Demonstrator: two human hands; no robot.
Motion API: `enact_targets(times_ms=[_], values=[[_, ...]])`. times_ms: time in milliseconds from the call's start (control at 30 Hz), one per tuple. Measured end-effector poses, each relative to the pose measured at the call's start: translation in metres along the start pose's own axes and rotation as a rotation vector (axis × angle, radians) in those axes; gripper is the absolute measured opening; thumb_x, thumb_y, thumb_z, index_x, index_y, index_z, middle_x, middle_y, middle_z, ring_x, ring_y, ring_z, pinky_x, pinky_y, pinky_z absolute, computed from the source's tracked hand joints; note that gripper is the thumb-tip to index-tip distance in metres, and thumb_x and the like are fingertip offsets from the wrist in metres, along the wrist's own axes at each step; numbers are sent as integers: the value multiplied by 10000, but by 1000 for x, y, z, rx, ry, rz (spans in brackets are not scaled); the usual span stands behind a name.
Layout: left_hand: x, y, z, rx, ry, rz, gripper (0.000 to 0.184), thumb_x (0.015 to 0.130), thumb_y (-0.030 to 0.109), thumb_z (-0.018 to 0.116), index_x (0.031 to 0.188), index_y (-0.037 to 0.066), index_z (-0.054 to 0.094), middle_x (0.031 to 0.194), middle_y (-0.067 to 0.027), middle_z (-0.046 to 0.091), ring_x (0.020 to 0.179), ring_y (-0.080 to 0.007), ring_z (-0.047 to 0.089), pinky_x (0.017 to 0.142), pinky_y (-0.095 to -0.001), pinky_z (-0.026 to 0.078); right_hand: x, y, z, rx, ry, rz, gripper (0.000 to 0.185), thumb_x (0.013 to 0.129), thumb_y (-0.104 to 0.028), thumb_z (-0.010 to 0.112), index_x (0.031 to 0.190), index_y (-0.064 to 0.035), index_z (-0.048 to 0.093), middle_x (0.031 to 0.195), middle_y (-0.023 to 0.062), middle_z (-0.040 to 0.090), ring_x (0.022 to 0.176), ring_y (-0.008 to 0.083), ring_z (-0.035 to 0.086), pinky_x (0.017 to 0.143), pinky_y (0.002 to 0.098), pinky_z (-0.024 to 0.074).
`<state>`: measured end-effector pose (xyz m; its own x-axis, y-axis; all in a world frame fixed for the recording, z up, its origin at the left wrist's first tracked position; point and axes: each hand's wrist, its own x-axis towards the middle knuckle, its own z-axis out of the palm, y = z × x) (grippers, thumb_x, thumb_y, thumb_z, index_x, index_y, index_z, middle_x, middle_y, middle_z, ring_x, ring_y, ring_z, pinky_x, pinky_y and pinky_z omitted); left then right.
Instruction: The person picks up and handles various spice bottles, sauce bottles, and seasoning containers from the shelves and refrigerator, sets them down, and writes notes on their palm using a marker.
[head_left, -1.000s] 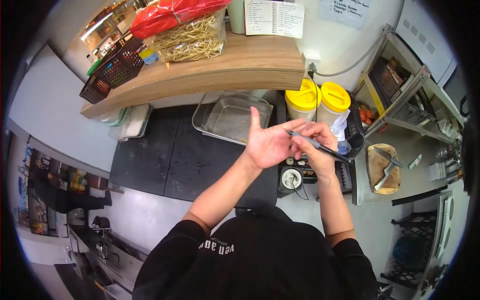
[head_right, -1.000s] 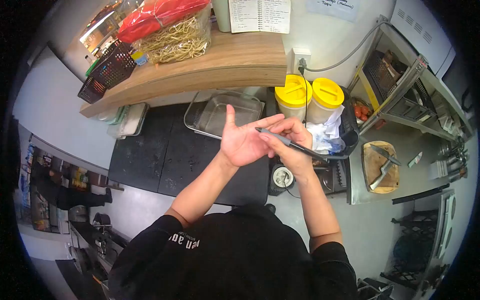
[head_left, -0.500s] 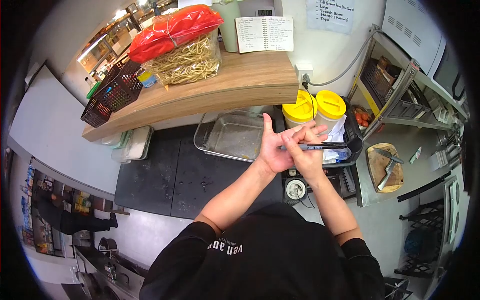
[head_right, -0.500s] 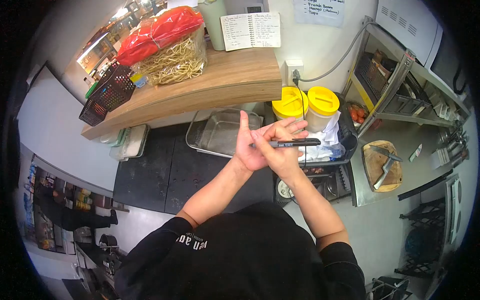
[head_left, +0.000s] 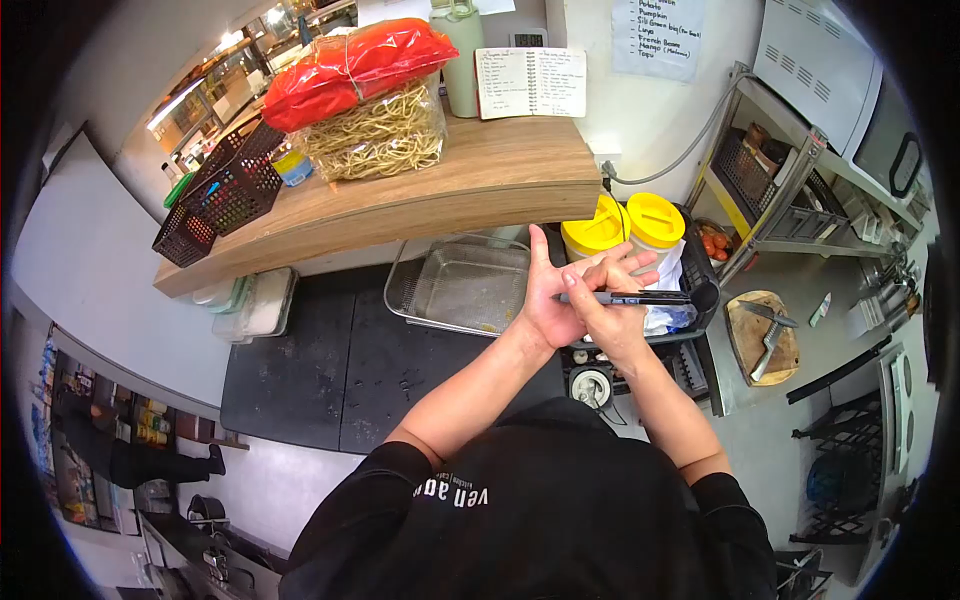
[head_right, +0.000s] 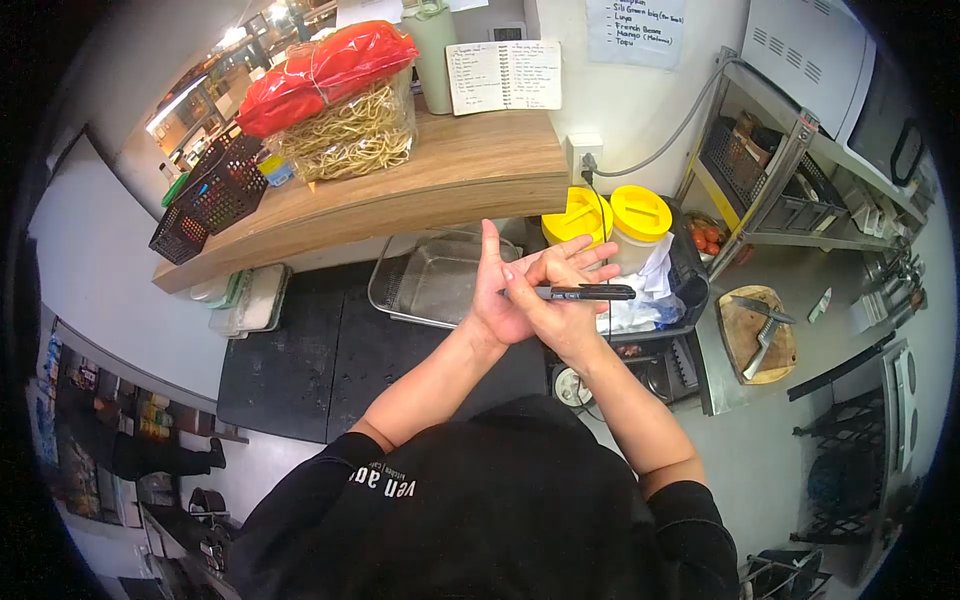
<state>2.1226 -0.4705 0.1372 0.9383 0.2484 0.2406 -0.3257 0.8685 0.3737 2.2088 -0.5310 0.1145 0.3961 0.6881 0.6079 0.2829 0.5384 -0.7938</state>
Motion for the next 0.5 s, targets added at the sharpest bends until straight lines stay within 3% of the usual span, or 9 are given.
enact_targets(times_ms=[167, 500], values=[[1, 3, -3, -17, -26, -12, 1230, 695, 927, 81, 1488, -13, 73, 1517, -257, 214, 1379, -418, 276, 1061, -672, 212, -3, 0, -2, -18, -6, -12, 257, 890, -84, 645, 696, -58, 479, 645, 6, 516, 510, 28, 422, 485, 194, 321], [-4, 1, -8, -16, 40, 22, 1252, 686, 920, 5, 1456, -42, 223, 1504, -268, 237, 1371, -430, 283, 1082, -618, 240, -8, 3, -3, -56, -28, -38, 266, 887, -85, 650, 684, -58, 481, 634, 0, 515, 521, 27, 427, 494, 197, 320]])
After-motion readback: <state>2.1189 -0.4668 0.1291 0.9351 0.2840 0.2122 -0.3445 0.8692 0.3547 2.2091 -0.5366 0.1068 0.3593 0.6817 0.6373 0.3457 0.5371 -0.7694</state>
